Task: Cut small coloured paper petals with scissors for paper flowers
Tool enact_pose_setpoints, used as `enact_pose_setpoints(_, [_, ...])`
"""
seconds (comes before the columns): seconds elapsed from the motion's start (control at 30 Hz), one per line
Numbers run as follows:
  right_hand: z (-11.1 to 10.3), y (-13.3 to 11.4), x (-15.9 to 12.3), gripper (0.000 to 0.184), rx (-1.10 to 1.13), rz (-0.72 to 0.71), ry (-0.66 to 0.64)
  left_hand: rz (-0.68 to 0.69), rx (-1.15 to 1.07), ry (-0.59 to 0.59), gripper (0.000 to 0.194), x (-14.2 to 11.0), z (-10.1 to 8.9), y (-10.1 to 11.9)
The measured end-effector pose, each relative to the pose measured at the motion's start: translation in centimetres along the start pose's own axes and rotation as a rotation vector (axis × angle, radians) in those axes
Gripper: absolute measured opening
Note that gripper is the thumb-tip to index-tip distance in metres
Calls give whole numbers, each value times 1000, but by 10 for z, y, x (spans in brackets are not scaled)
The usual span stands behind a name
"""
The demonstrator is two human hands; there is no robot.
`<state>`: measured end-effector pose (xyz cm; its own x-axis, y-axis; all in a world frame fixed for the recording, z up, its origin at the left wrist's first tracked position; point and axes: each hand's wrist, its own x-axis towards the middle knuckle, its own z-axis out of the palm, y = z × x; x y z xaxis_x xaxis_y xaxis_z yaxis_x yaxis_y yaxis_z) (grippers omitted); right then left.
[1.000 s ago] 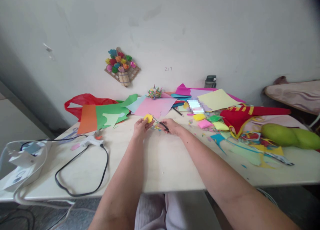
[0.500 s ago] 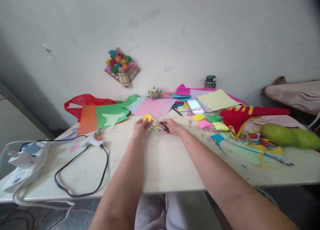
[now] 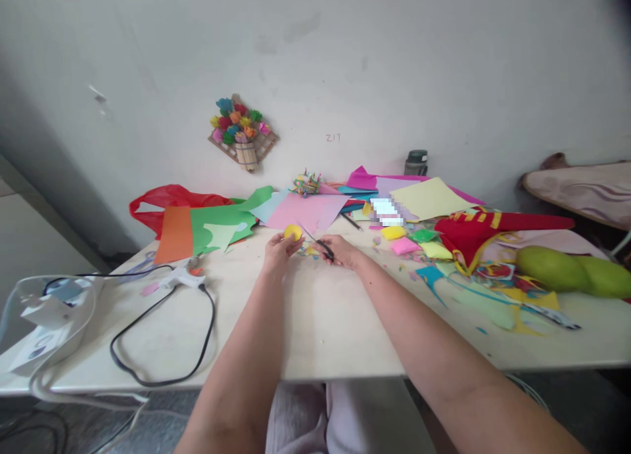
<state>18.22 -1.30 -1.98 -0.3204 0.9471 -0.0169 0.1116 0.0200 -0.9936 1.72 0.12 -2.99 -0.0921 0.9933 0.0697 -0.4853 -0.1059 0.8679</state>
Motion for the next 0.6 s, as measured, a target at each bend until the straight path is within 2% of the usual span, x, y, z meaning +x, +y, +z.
enact_pose_setpoints(0.3, [-3, -1, -2, 19, -34, 13, -15, 60, 84, -25, 23, 6, -7, -3])
enact_pose_setpoints(0.6, [-5, 5, 1, 20, -58, -7, -96, 61, 63, 27, 25, 7, -6, -2])
